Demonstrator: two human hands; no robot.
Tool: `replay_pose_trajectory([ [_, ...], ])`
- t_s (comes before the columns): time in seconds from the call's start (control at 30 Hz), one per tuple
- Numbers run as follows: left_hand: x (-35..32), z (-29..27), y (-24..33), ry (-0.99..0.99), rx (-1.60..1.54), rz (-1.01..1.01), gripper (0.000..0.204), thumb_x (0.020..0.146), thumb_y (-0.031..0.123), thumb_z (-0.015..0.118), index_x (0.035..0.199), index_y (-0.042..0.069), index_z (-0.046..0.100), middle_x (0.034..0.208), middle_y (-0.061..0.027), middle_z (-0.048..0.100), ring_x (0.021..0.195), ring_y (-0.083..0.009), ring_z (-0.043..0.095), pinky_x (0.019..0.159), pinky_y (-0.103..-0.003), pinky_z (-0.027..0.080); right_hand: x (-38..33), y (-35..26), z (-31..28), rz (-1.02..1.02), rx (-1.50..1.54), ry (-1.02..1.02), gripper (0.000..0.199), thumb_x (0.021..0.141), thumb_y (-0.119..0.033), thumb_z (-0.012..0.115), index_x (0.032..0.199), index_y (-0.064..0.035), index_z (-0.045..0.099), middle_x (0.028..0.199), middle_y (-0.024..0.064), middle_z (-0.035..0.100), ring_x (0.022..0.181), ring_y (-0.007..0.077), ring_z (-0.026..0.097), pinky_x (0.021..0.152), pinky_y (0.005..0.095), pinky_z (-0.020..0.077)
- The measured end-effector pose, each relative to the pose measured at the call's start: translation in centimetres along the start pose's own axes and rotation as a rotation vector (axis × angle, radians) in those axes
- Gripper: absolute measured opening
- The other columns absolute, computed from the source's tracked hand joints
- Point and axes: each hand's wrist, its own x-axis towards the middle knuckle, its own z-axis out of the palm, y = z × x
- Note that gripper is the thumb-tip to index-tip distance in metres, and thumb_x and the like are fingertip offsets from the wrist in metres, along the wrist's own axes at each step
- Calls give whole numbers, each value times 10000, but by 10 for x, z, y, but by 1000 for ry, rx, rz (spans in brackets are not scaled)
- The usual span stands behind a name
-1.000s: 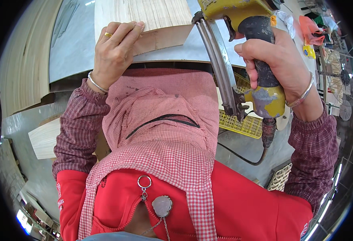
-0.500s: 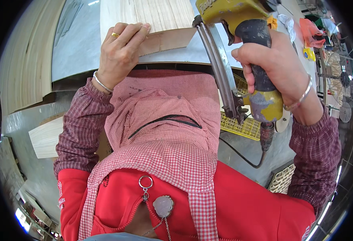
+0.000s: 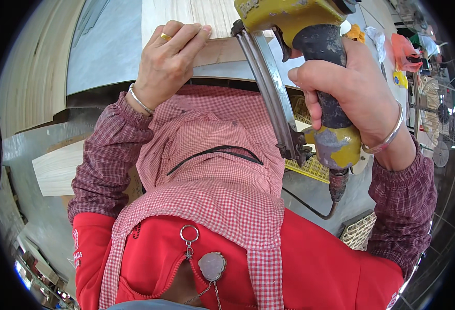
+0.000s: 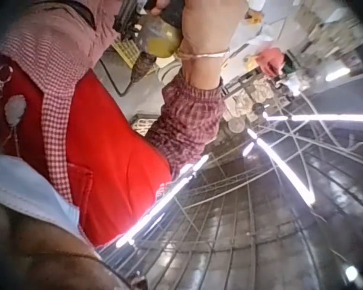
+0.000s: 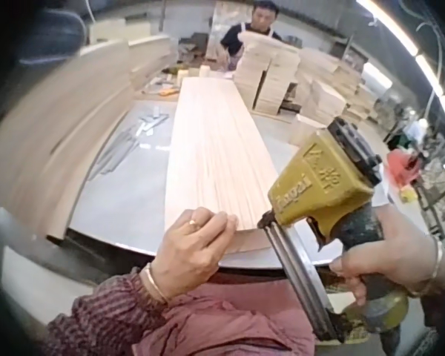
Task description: Assembling wooden boards into a box structure using glue and a pneumatic nail gun.
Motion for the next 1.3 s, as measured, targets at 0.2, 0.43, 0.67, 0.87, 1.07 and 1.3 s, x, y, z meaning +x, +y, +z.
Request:
replay_pose_trajectory([
  [0.2,-2,-1,-3,20,-11,7,158,744,88,640,900,79,621,889,12,528,833,-133,515,763,-257,452,1,-3,2,18,-64,14,210,747,-127,619,860,38,554,540,42,537,395,92,475,407,191,419],
  [0.43,-12,-13,-12,28,-3,-95,190,720,73,661,908,92,639,870,23,543,797,-126,517,718,-255,454,2,-2,2,66,-27,-2,232,746,-119,611,901,45,560,541,40,534,392,93,471,411,188,416],
  [0.67,-19,-12,-23,158,-39,-72,230,710,59,670,936,100,663,887,38,557,775,-119,507,678,-248,440,-1,-12,13,8,-23,12,244,747,-122,607,916,50,570,534,43,539,389,98,468,411,189,408],
  [0.87,-6,-12,-12,100,-26,-117,239,724,75,702,959,115,694,944,46,611,785,-114,531,712,-240,436,-1,-23,16,-37,-75,-32,248,748,-126,609,917,52,577,524,47,543,388,105,474,412,190,404],
  [1.07,-3,-5,-13,171,-33,-98,196,719,76,659,914,95,665,893,40,542,791,-117,500,696,-240,434,-1,-29,20,-18,-110,-37,241,749,-129,610,905,52,580,518,51,547,385,111,481,413,189,403],
  [1.3,-4,-1,-15,188,-44,-94,206,716,80,659,922,96,663,891,35,538,806,-119,501,703,-242,434,1,-36,25,-4,-139,-27,223,746,-117,603,890,52,575,519,51,546,383,115,478,411,192,403],
])
